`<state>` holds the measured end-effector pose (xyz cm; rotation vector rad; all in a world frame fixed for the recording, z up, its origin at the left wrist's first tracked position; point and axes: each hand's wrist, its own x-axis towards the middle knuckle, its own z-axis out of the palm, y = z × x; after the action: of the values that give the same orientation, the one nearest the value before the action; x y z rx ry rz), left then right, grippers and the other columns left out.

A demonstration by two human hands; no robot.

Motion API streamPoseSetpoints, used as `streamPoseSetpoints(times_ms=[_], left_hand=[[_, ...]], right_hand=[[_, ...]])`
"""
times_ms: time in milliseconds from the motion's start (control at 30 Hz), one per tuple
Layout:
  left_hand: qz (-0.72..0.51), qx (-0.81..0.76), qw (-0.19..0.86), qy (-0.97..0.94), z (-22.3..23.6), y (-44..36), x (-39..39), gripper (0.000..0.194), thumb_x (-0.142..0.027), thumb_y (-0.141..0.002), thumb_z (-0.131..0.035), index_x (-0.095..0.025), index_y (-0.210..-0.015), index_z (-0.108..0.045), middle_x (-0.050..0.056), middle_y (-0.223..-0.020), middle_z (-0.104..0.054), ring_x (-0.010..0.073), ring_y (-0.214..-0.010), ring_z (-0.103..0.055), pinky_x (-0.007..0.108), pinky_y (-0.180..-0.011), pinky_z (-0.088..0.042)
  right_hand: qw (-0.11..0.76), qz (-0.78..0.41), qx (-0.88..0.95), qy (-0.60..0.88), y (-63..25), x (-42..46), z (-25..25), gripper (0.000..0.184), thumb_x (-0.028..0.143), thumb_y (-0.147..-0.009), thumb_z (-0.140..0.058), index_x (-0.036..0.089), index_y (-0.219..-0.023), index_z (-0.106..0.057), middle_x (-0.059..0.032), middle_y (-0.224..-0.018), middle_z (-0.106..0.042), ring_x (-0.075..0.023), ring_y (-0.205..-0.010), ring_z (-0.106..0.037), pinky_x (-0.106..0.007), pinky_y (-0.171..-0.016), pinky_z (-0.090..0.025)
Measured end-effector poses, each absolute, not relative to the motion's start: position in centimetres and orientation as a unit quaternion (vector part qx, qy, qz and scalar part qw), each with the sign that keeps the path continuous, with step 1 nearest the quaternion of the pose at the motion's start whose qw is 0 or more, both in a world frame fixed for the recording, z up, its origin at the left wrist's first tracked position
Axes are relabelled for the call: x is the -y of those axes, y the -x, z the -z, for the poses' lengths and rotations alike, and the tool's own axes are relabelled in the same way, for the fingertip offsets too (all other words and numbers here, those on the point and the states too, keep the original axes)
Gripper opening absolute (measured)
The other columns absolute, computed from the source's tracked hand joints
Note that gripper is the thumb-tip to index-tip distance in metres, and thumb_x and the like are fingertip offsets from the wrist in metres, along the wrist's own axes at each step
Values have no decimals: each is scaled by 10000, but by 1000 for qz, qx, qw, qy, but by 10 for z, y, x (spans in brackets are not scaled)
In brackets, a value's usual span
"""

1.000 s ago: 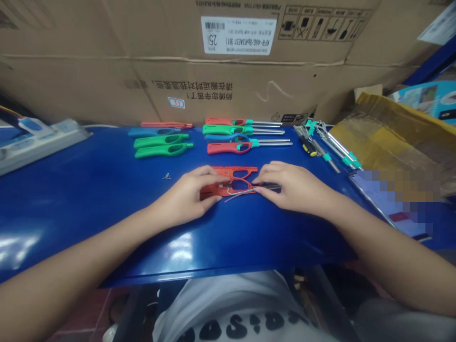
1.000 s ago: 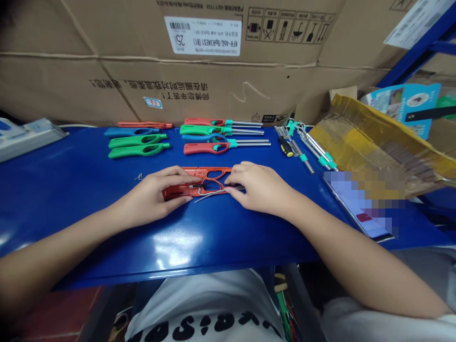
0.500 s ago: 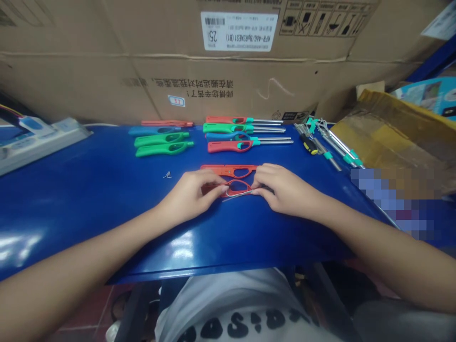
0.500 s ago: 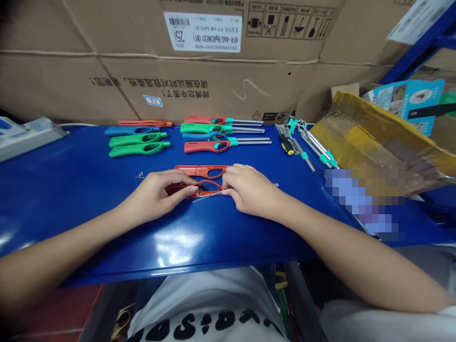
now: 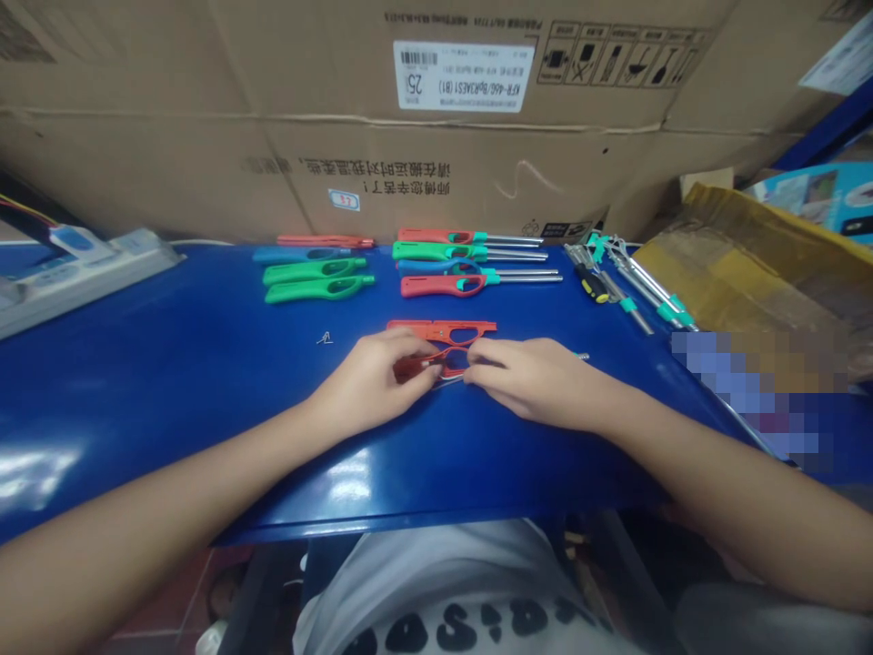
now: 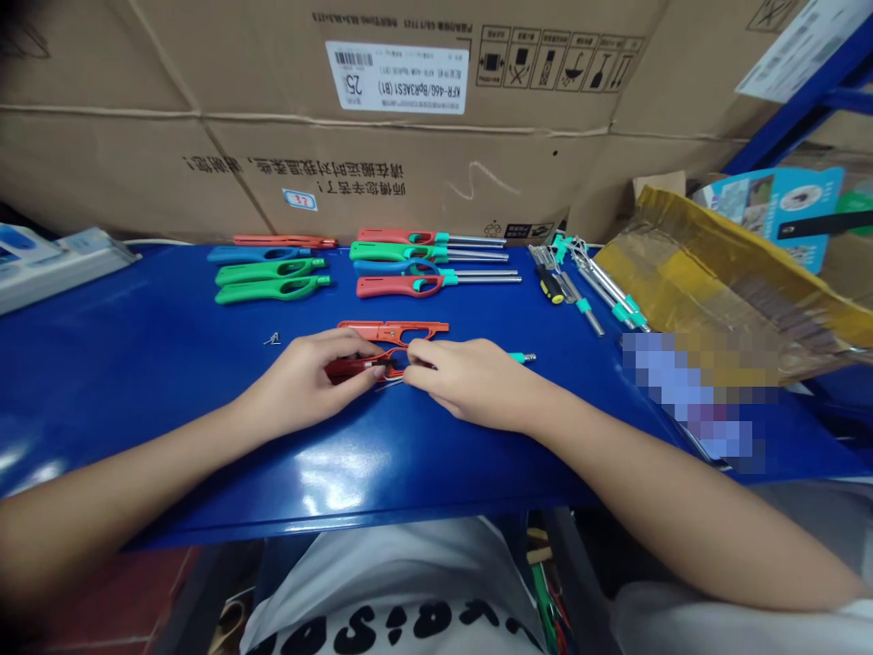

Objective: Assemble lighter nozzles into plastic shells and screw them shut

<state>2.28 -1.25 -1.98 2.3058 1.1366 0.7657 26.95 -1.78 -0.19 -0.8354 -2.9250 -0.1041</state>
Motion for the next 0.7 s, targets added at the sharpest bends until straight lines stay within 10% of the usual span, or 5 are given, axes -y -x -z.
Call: streamPoseSetpoints(times_ms=[700], left_hand=[[-271, -393, 228, -849, 24, -22, 13, 243, -339, -933, -646, -204, -1084, -780, 75, -966, -700, 190, -862, -668, 305, -755, -551]], right_hand=[[128, -65, 950, 278, -270, 10, 12, 220, 218, -970, -540, 265, -1109, -705, -48, -1148, -649, -168, -946, -635, -252, -670, -423]])
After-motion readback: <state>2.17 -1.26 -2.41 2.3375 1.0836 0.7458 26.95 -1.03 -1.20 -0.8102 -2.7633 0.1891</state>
